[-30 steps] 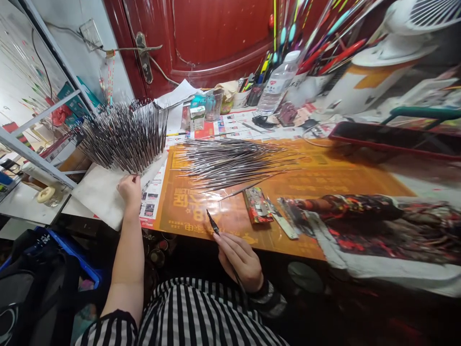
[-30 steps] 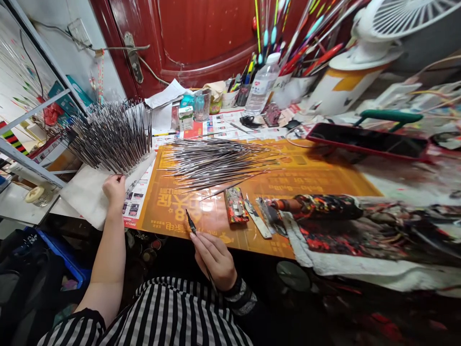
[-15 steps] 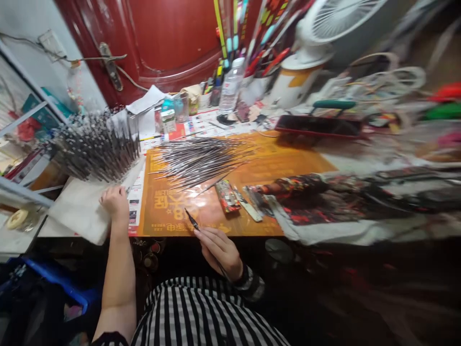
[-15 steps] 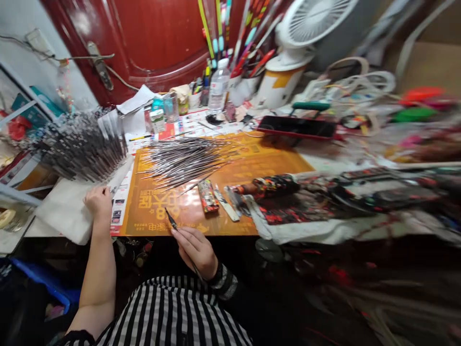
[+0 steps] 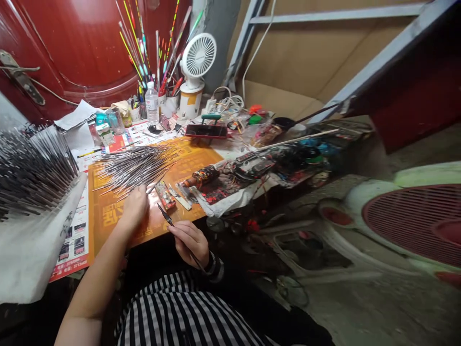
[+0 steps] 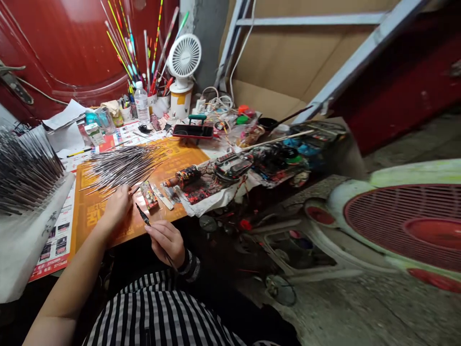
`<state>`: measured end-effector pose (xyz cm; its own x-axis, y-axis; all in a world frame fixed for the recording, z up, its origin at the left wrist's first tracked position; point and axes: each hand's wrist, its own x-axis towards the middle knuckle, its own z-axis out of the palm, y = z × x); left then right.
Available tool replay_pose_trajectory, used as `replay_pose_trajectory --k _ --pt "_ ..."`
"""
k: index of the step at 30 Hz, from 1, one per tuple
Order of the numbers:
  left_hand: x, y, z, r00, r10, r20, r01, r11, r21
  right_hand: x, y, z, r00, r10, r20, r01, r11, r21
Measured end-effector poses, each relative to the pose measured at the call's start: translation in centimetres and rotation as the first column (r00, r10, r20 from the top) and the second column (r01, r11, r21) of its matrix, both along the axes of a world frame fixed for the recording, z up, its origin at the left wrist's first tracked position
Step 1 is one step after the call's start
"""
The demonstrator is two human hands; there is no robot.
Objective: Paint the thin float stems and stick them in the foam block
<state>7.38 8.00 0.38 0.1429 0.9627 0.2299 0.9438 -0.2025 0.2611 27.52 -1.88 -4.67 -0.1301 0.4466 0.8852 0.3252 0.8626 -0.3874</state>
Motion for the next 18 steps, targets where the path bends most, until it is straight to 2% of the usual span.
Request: replay_pose_trajectory --k 2,4,8,10,14,18 --pt "-0.5 0.0 0.0 0.992 0.061 -0.108 -0.064 0.998 -0.021 0.9 0.2 0.2 0.999 -0.038 0.014 0.038 0.999 0.013" --pt "-1.8 -0.7 0.3 0.984 0.085 -0.156 -0.081 0.996 0.031 1.7 0.6 0.3 0.998 -0.063 0.029 0.063 0.998 0.028" --pt "-4.8 -3.5 0.9 0.997 0.038 -0.069 -0.019 0.968 0.25 2.7 1.8 0.7 0.992 -0.12 0.026 0.118 0.992 0.046" --pt "-5.7 -5.0 1.0 0.999 -0.013 -0.037 0.024 0.948 0.317 2.8 2.7 0.7 0.988 -0.155 0.022 0.153 0.986 0.058" --pt "-6.6 -7.0 0.7 0.995 -0.076 -0.063 0.093 0.93 0.355 2.4 4.5 0.4 0.977 -0.203 0.059 0.2 0.979 0.044" --pt "-7.4 -7.5 0.2 0.993 -0.058 -0.104 0.094 0.921 0.379 1.4 5.9 0.1 0.971 -0.232 0.056 0.233 0.972 -0.015"
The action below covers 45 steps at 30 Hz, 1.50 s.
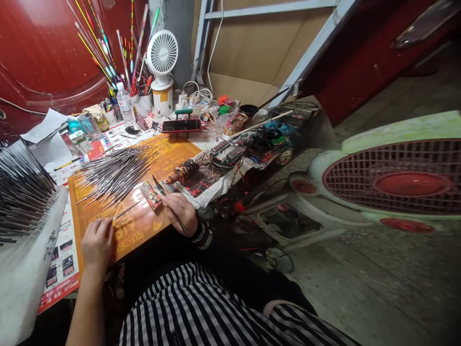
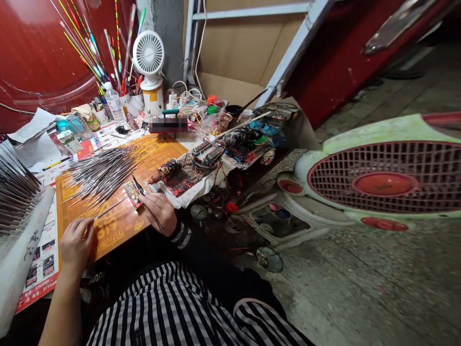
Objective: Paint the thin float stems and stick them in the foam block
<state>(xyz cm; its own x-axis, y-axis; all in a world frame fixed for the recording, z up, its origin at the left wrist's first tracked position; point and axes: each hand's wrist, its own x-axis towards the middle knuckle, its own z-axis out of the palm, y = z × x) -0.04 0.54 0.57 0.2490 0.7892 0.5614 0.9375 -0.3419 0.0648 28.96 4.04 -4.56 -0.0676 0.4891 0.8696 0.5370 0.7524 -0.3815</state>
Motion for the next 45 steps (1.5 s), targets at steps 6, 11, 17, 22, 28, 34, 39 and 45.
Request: replay_pose_trajectory --k 6,11,17,22,28,34,39,45 --pt "-0.7 -0.1 -0.4 1.0 -0.01 -0.001 0.01 0.999 0.041 -0.7 0.6 0.2 0.995 -0.038 0.092 0.045 0.996 -0.075" --pt "-0.9 0.2 -0.6 0.999 -0.042 -0.023 0.045 0.992 0.121 -0.6 0.8 0.1 0.988 -0.041 0.15 0.061 0.989 -0.135" --pt "-0.8 0.6 -0.6 0.995 -0.083 -0.054 0.09 0.985 0.148 -0.8 1.0 -0.2 0.989 -0.065 0.131 0.083 0.986 -0.145" --pt "-0.7 0.6 -0.5 0.993 -0.111 -0.034 0.114 0.987 0.111 -0.9 0.9 -0.2 0.989 -0.095 0.114 0.106 0.99 -0.095" --pt "-0.6 0.6 -0.9 0.995 -0.102 -0.011 0.102 0.99 0.093 -0.8 0.7 0.1 0.993 -0.091 0.081 0.096 0.994 -0.06" --pt "0.0 0.3 -0.9 0.995 -0.089 0.044 0.086 0.994 0.064 -0.4 -1.7 -1.1 0.998 0.051 -0.029 -0.05 0.998 0.045" --pt "0.3 0.0 -0.8 0.994 -0.071 0.087 0.068 0.997 0.044 -1.0 -3.6 -3.0 0.989 0.148 -0.015 -0.148 0.988 0.033" --pt "0.2 -0.1 -1.0 0.993 -0.075 0.088 0.07 0.996 0.06 -1.6 -3.7 -3.8 0.988 0.154 -0.015 -0.155 0.988 -0.021"
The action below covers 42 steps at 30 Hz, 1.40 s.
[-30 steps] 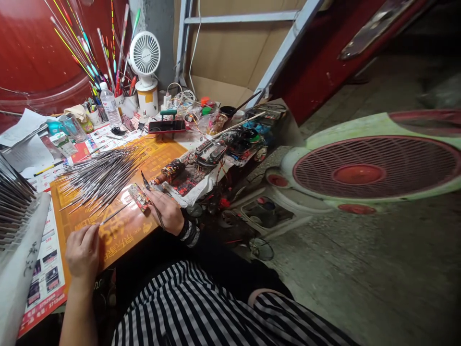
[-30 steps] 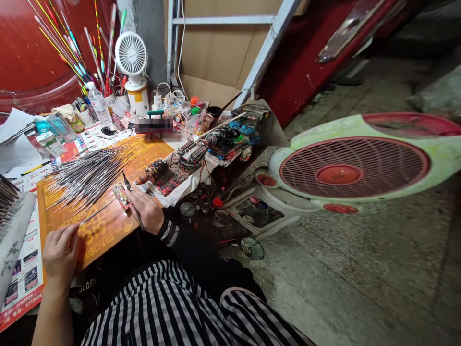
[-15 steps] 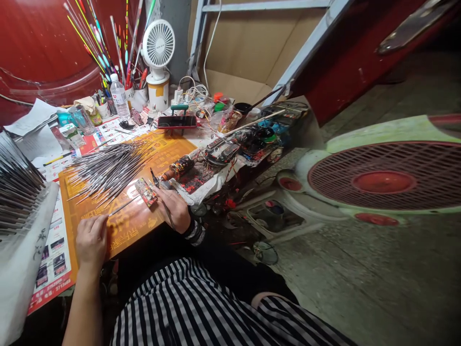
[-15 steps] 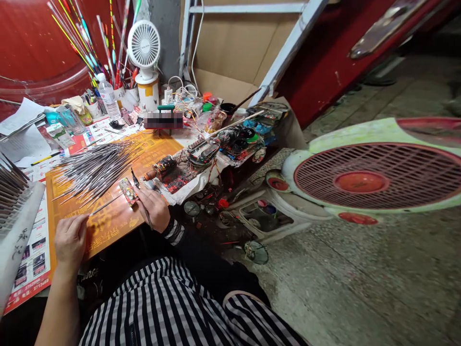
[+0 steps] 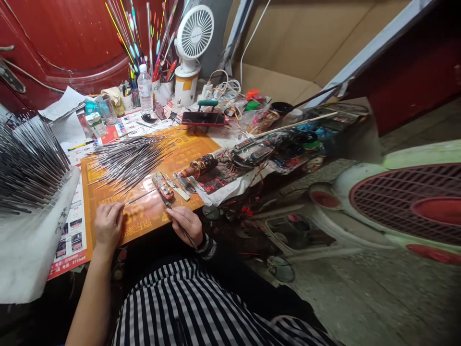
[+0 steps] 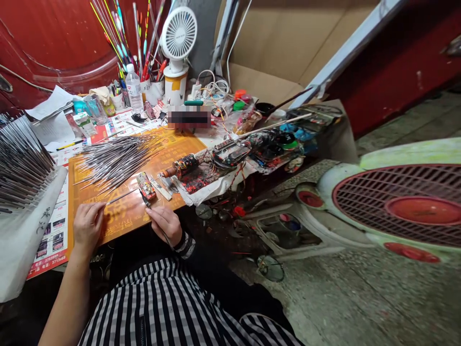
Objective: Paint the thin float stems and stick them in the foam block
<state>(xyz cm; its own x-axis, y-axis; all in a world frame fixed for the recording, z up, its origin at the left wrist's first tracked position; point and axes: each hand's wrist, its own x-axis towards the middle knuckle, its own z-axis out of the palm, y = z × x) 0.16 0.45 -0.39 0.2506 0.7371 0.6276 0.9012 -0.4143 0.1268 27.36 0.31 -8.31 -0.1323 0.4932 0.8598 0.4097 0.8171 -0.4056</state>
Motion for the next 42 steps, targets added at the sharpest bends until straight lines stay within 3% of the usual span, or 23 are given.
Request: replay_pose_trajectory --k 22,32,42 --pt "-0.05 -0.04 -0.03 0.998 0.006 0.06 -0.002 0.998 -0.067 -0.49 -0.18 0.85 0.999 -0.033 0.004 0.033 0.999 -0.012" --pt "0.09 0.02 0.25 0.999 -0.02 0.035 0.02 1.0 -0.012 -0.62 -0.24 0.89 0.997 -0.079 0.008 0.079 0.997 -0.011" --pt "0.1 -0.09 0.31 0.998 -0.009 0.059 0.011 0.999 -0.045 -0.28 -0.15 0.18 1.0 -0.011 -0.021 0.011 1.0 -0.003"
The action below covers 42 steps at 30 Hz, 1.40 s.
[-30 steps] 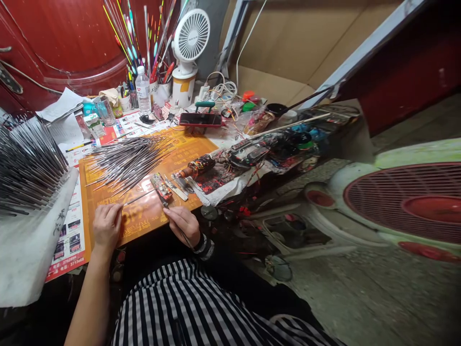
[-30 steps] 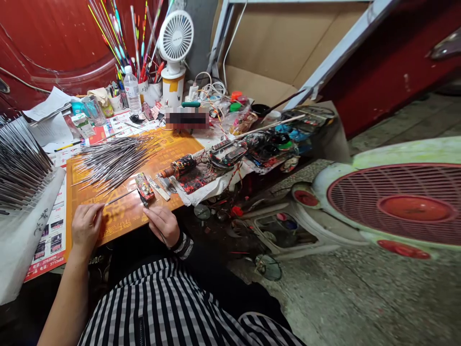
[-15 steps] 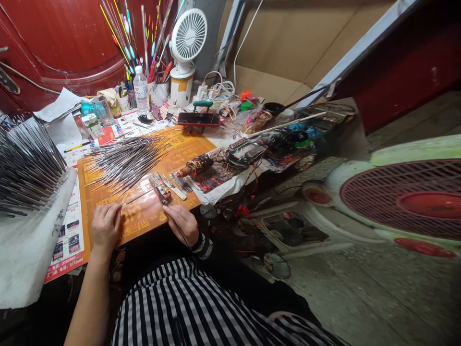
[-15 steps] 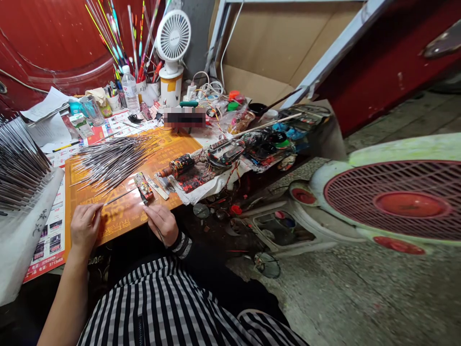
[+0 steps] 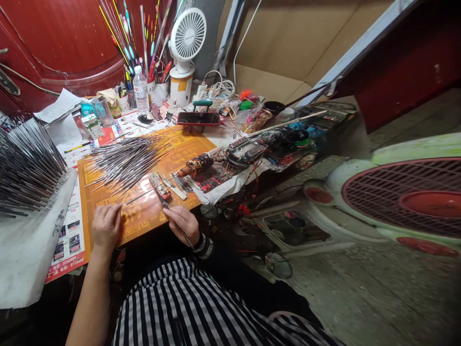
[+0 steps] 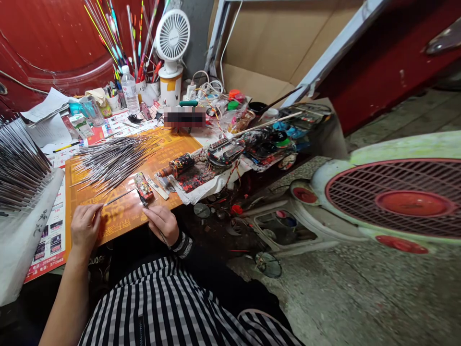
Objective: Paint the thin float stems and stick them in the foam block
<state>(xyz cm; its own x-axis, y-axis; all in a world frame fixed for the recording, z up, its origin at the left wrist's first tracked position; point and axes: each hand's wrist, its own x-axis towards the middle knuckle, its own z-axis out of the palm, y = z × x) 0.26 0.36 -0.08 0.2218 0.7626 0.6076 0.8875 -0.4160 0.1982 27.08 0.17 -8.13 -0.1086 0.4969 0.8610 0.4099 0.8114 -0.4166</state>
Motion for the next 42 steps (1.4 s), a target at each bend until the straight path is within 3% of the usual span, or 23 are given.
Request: replay_pose_trajectory --k 24,32,37,40,42 --pt "-0.2 0.1 0.0 1.0 -0.02 -0.019 0.02 0.999 0.027 -0.1 0.1 0.4 0.995 -0.072 0.063 0.075 0.996 -0.04" --pt "-0.5 0.4 0.0 0.996 -0.05 -0.071 0.057 0.994 0.094 0.0 -0.1 1.4 0.999 -0.052 -0.017 0.051 0.998 -0.022" --pt "-0.6 0.6 0.2 0.991 -0.071 -0.113 0.086 0.987 0.137 3.4 -1.3 3.5 1.0 -0.029 -0.006 0.029 0.999 0.022" --pt "-0.5 0.7 0.5 0.99 -0.071 -0.124 0.092 0.979 0.182 7.8 -1.5 5.8 0.978 -0.21 -0.012 0.211 0.977 0.038" --pt "-0.6 0.9 0.5 0.987 -0.077 -0.143 0.107 0.971 0.215 11.4 -1.3 7.6 0.917 -0.397 -0.035 0.397 0.918 0.001"
